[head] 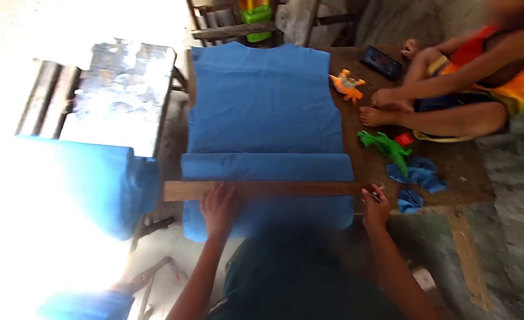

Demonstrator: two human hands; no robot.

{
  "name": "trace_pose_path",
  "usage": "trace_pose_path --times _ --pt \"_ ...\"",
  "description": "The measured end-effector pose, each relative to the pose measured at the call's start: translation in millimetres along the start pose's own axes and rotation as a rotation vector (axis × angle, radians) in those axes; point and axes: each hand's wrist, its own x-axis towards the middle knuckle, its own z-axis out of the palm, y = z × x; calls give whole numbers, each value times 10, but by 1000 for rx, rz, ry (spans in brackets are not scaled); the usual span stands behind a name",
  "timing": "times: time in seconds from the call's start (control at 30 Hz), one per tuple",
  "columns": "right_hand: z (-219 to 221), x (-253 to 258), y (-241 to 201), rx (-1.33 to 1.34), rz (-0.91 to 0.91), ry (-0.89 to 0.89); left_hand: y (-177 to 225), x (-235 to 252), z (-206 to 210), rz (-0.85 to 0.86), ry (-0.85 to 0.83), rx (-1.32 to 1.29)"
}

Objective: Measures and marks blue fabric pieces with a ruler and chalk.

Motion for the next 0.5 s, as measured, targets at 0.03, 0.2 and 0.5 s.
trace_pose_path --times 0.03,0.2,0.5 --pt "14 -44 -47 -11 -2 -27 18 5 -11 -12 7 -6" --pt "-1 -109 -111 -78 -17 -83 3 -35 82 -78 -6 12" --pt "-14 -143 -149 -159 -29 -80 -33 -47 170 -122 -43 -45"
